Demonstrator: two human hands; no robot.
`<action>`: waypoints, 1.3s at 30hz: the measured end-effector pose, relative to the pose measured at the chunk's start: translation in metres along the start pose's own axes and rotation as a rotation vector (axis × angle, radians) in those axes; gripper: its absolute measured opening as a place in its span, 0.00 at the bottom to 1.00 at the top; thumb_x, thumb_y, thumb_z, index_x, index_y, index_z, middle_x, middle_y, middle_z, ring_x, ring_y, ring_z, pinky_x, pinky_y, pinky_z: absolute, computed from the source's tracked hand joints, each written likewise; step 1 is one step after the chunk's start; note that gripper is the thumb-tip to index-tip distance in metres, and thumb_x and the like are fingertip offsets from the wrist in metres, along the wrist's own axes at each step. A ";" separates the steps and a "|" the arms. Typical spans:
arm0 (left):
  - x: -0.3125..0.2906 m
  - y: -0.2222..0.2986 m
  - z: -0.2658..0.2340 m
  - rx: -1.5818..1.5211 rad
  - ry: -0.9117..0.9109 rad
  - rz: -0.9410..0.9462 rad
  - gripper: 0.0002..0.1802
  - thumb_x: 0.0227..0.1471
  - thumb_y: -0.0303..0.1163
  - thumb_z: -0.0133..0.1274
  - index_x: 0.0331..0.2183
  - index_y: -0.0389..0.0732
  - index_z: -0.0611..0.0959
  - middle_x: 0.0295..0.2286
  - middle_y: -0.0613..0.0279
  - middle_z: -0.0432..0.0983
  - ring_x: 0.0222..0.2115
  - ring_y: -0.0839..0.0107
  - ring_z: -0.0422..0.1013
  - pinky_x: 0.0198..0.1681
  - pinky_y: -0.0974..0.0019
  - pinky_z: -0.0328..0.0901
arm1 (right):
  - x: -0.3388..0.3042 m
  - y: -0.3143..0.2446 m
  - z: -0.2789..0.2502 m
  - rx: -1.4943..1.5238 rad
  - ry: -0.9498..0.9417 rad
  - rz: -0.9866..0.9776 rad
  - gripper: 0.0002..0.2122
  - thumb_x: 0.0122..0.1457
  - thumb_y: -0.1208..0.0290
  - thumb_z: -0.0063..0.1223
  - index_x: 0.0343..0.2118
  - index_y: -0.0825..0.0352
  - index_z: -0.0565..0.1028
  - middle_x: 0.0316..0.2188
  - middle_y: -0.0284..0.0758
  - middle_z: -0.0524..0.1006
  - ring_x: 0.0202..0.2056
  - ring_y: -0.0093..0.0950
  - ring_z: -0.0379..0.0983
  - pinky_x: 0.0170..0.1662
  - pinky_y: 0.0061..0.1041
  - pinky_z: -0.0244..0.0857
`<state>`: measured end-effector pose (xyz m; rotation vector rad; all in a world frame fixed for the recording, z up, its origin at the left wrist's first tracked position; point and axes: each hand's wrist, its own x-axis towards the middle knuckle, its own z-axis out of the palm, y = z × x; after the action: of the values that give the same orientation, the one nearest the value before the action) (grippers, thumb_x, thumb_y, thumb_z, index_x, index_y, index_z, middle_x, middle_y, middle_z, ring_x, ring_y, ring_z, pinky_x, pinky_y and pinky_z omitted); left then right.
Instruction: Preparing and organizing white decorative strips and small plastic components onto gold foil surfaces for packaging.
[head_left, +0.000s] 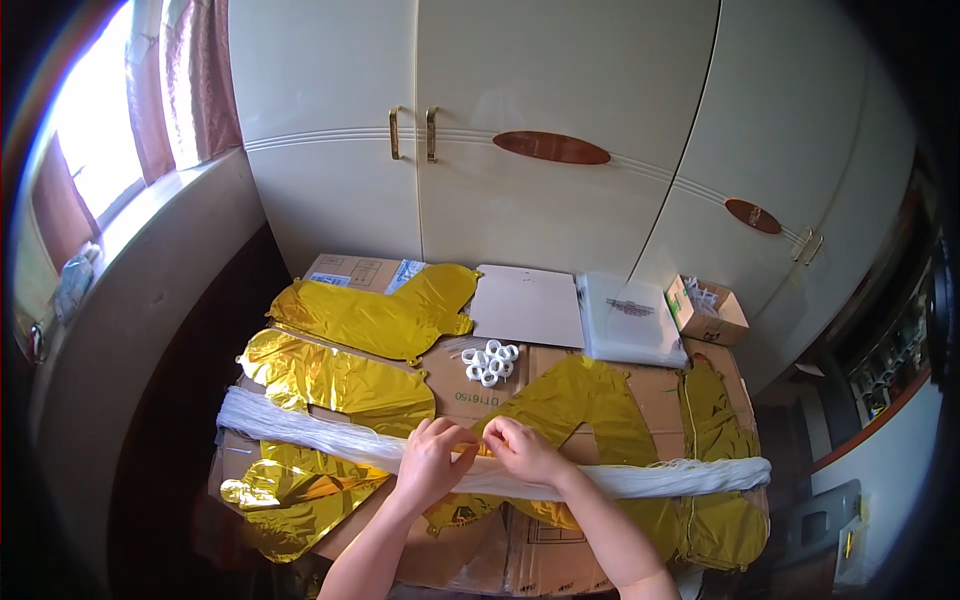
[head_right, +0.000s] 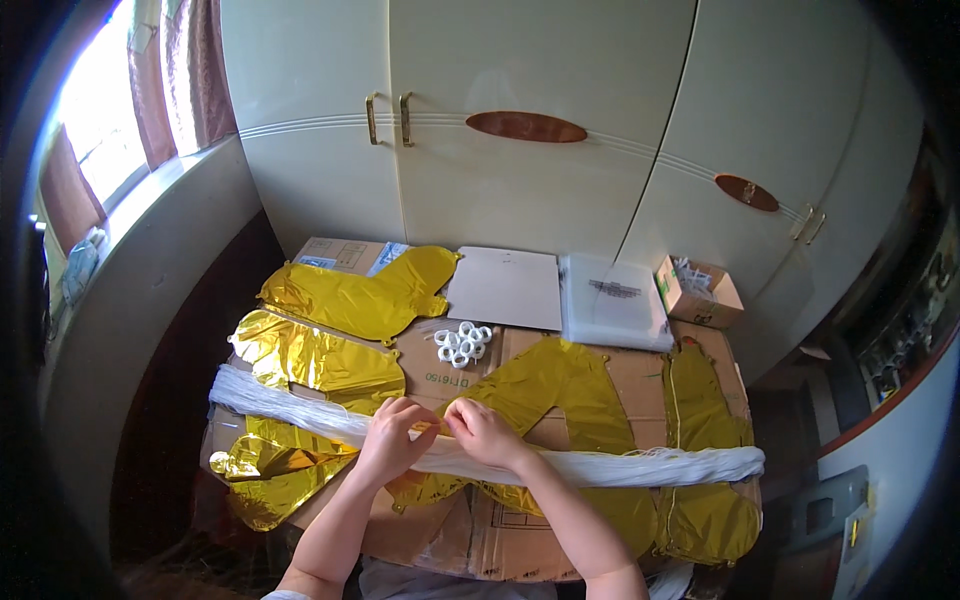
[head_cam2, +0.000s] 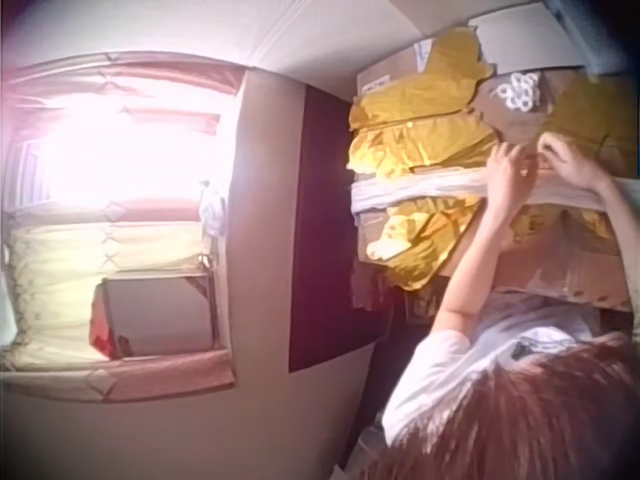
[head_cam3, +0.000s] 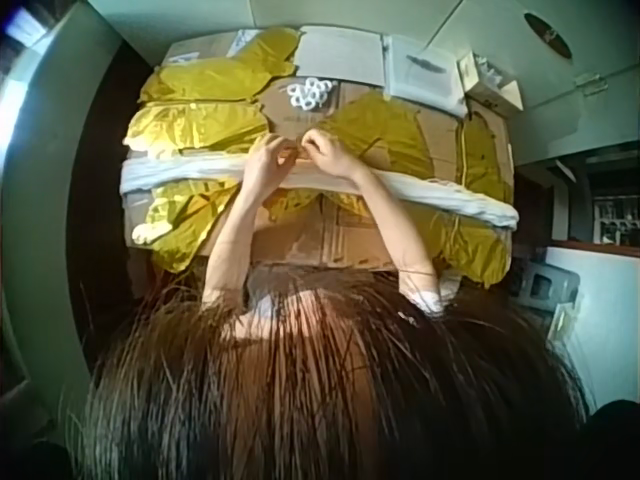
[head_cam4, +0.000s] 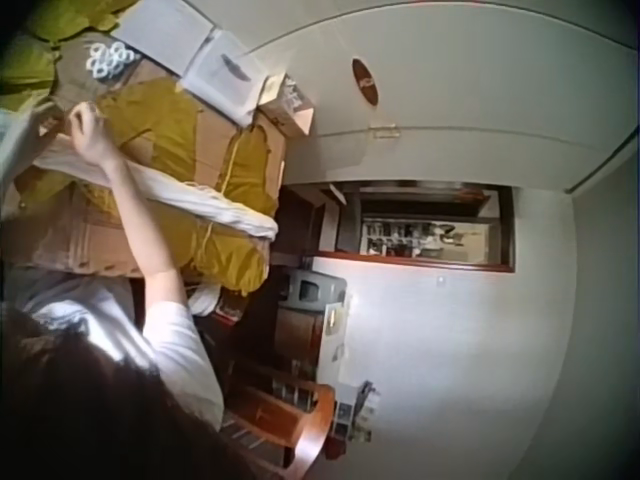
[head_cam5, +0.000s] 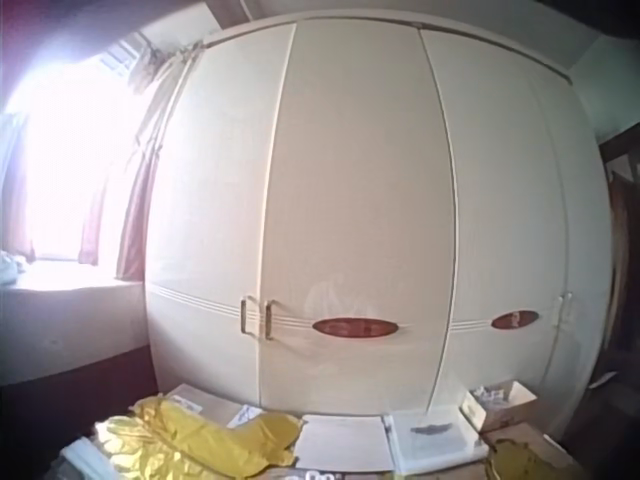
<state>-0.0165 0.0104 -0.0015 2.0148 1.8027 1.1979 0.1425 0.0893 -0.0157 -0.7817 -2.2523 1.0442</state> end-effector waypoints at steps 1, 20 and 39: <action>0.000 -0.001 0.002 0.005 -0.005 0.036 0.07 0.38 0.28 0.57 0.26 0.40 0.79 0.24 0.60 0.72 0.30 0.60 0.68 0.34 0.61 0.63 | 0.000 -0.003 -0.006 0.053 -0.085 0.090 0.09 0.58 0.66 0.45 0.33 0.68 0.67 0.22 0.37 0.72 0.24 0.29 0.70 0.29 0.27 0.63; 0.009 0.055 -0.020 -0.057 -0.173 0.229 0.05 0.46 0.28 0.54 0.26 0.37 0.79 0.25 0.58 0.70 0.29 0.61 0.67 0.33 0.63 0.63 | -0.037 -0.049 -0.127 0.449 -0.220 -0.020 0.06 0.58 0.69 0.46 0.27 0.64 0.69 0.19 0.24 0.66 0.22 0.15 0.58 0.27 0.15 0.54; 0.069 0.108 -0.008 -0.946 -0.088 0.277 0.22 0.47 0.23 0.53 0.43 0.37 0.64 0.48 0.53 0.57 0.50 0.65 0.59 0.52 0.61 0.55 | -0.033 -0.060 -0.109 1.425 -0.022 -0.405 0.07 0.60 0.64 0.44 0.32 0.62 0.68 0.27 0.35 0.73 0.41 0.30 0.69 0.46 0.27 0.59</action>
<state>0.0551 0.0431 0.1003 1.6821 0.6628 1.5828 0.2213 0.0875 0.0860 0.2890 -1.0409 1.9325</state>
